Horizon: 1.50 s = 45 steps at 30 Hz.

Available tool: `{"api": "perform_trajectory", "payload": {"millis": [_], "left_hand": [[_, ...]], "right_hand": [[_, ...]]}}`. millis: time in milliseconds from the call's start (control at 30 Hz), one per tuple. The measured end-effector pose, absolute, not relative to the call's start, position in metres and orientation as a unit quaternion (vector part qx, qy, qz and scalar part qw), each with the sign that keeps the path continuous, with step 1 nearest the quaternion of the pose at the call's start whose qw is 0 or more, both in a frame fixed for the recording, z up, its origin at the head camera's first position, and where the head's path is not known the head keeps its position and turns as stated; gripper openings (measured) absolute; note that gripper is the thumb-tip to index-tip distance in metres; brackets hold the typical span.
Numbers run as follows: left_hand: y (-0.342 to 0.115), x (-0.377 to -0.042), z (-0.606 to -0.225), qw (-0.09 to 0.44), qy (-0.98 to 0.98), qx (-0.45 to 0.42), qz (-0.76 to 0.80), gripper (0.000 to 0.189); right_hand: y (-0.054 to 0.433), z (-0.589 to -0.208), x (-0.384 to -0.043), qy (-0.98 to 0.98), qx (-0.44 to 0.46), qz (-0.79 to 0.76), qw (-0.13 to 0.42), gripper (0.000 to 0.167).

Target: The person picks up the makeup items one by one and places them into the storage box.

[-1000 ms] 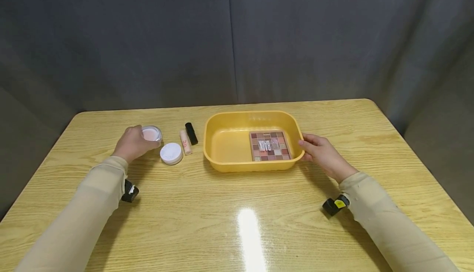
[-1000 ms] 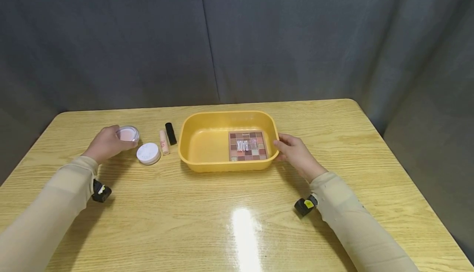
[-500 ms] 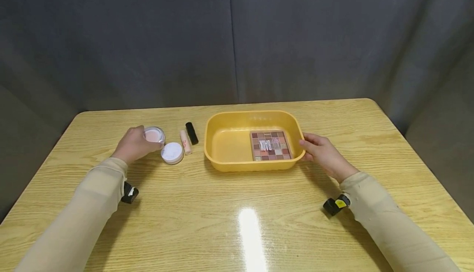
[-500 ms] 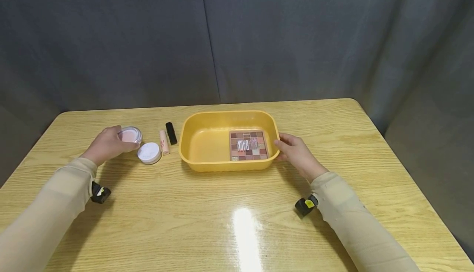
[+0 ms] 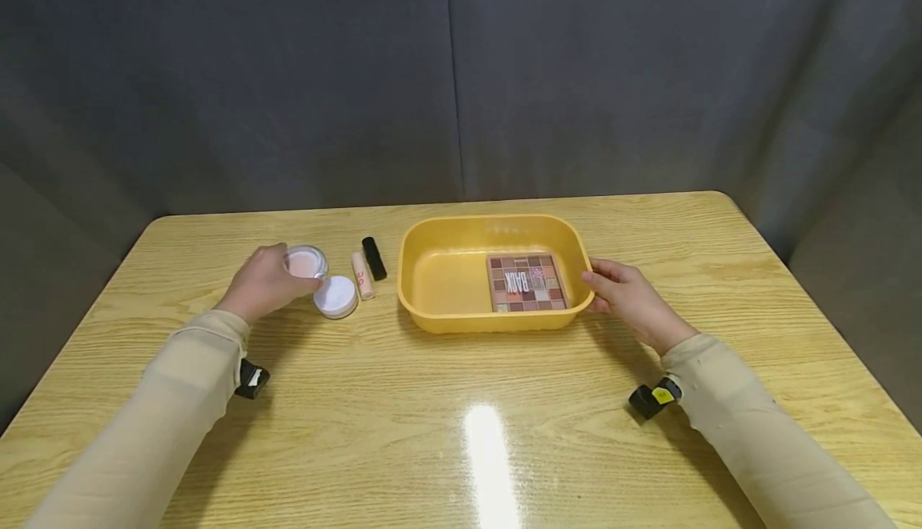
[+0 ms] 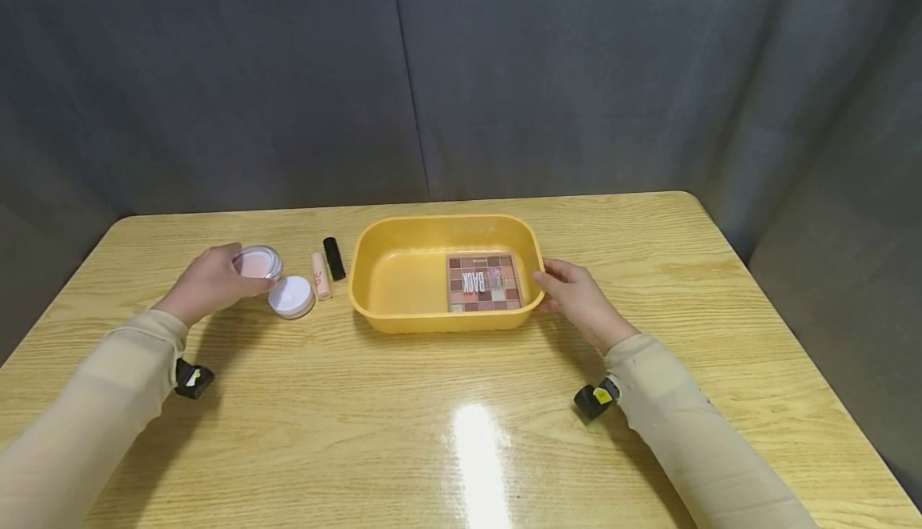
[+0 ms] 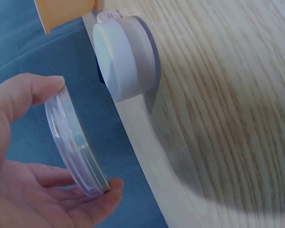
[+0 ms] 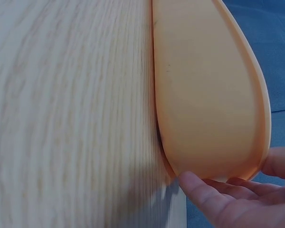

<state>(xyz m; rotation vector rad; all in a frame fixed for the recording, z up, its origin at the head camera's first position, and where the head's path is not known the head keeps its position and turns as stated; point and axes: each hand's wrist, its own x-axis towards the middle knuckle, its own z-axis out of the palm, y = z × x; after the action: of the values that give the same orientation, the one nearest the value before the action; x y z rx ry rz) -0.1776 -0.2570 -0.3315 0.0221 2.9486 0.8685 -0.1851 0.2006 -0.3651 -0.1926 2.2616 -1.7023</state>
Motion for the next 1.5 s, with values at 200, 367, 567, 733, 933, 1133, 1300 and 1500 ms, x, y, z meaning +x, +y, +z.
{"api": "perform_trajectory", "payload": {"millis": [200, 367, 567, 733, 933, 1133, 1300, 1500], "left_hand": [[-0.251, -0.176, -0.327, 0.036, 0.959, 0.012, 0.281, 0.059], [-0.248, -0.175, -0.323, 0.044, 0.96, 0.018, 0.278, 0.059], [-0.247, -0.173, -0.319, 0.047, 0.959, 0.026, 0.279, 0.06], [-0.241, -0.171, -0.317, 0.049, 0.957, 0.033, 0.285, 0.059], [-0.235, -0.169, -0.314, 0.054, 0.956, 0.04, 0.284, 0.058], [-0.228, -0.168, -0.311, 0.054, 0.956, 0.052, 0.283, 0.06], [-0.221, -0.166, -0.309, 0.05, 0.956, 0.067, 0.282, 0.054], [-0.213, -0.162, -0.307, 0.046, 0.957, 0.079, 0.275, 0.049]], "right_hand": [[0.201, -0.365, -0.185, 0.788, -0.063, -0.593, 0.153, 0.051], [0.201, -0.366, -0.186, 0.79, -0.063, -0.59, 0.154, 0.051], [0.202, -0.366, -0.186, 0.79, -0.063, -0.59, 0.153, 0.052], [0.202, -0.365, -0.186, 0.791, -0.061, -0.588, 0.154, 0.052], [0.202, -0.365, -0.186, 0.791, -0.061, -0.588, 0.155, 0.052], [0.202, -0.365, -0.186, 0.791, -0.06, -0.588, 0.156, 0.053], [0.202, -0.365, -0.186, 0.786, -0.058, -0.595, 0.157, 0.053], [0.202, -0.365, -0.186, 0.786, -0.057, -0.595, 0.158, 0.053]]}}
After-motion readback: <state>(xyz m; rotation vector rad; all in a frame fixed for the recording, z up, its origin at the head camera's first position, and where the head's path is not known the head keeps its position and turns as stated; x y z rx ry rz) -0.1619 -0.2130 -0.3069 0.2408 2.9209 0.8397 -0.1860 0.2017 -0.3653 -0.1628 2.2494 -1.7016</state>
